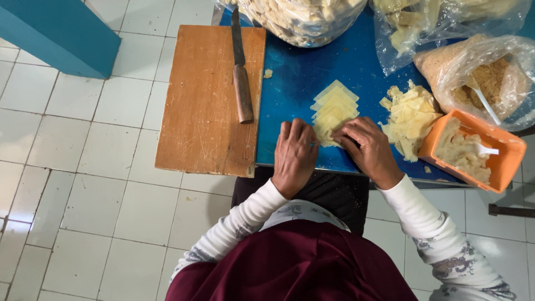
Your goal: The person stacks flat square dough pieces in an overlapping diamond pattern on a blue table, spoons brown filling powder from a plastic bag onto the stack, and folds and pinches the pieces together by hand, placing finished folded pieces aside and taking new pieces from an orange container.
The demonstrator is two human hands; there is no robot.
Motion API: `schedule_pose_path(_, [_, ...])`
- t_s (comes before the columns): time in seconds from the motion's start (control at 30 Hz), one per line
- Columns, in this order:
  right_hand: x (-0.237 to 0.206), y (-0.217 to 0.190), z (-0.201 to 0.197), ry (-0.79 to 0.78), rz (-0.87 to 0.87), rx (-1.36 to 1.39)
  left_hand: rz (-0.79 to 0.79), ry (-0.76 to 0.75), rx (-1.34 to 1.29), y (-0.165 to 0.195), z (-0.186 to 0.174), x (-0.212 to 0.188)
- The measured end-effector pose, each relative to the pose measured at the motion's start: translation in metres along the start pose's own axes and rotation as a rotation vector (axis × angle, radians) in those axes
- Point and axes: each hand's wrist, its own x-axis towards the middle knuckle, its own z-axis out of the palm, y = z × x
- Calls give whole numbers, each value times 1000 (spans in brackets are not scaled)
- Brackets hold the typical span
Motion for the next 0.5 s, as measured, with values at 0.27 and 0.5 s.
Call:
schedule_pose_path(0.27, [-1, 0, 1, 19, -12, 13, 90, -6, 4, 8, 7, 3])
schedule_pose_path(0.5, [1, -1, -4, 24, -51, -6, 92, -28, 5, 2, 9, 7])
